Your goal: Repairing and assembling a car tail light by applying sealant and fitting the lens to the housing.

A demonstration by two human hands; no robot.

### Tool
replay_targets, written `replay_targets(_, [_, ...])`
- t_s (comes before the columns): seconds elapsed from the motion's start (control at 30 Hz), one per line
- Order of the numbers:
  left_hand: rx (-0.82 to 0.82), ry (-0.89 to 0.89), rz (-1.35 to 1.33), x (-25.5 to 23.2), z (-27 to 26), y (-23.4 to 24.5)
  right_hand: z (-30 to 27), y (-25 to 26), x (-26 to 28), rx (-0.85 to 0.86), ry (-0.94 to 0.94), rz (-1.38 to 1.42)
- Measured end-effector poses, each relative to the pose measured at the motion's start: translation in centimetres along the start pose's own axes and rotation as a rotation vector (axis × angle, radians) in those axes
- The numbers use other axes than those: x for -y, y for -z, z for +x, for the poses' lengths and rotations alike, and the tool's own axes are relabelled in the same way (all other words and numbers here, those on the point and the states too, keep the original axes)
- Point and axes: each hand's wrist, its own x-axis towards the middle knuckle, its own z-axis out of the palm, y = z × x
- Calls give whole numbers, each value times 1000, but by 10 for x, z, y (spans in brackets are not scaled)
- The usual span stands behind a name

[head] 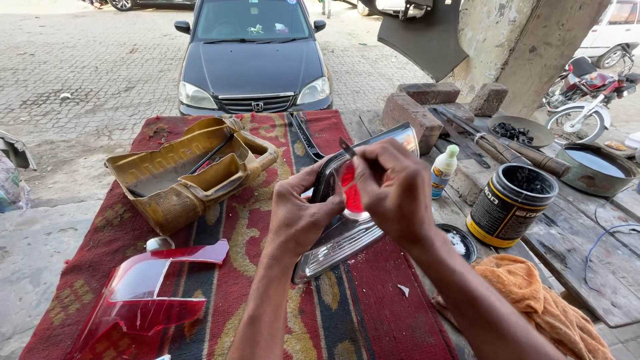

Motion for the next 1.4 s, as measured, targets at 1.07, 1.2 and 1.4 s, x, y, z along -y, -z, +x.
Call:
replay_targets(1.07, [2,-7,7,2,0,-3,-5,-3,9,9,63,-61])
replay_targets(1.2, [-1,3,9,0,-2,-5,-5,-3,4,16,68,-47])
replay_targets(1.4, [5,9,14,4,1,-4,-5,-1,13,31,59,-16])
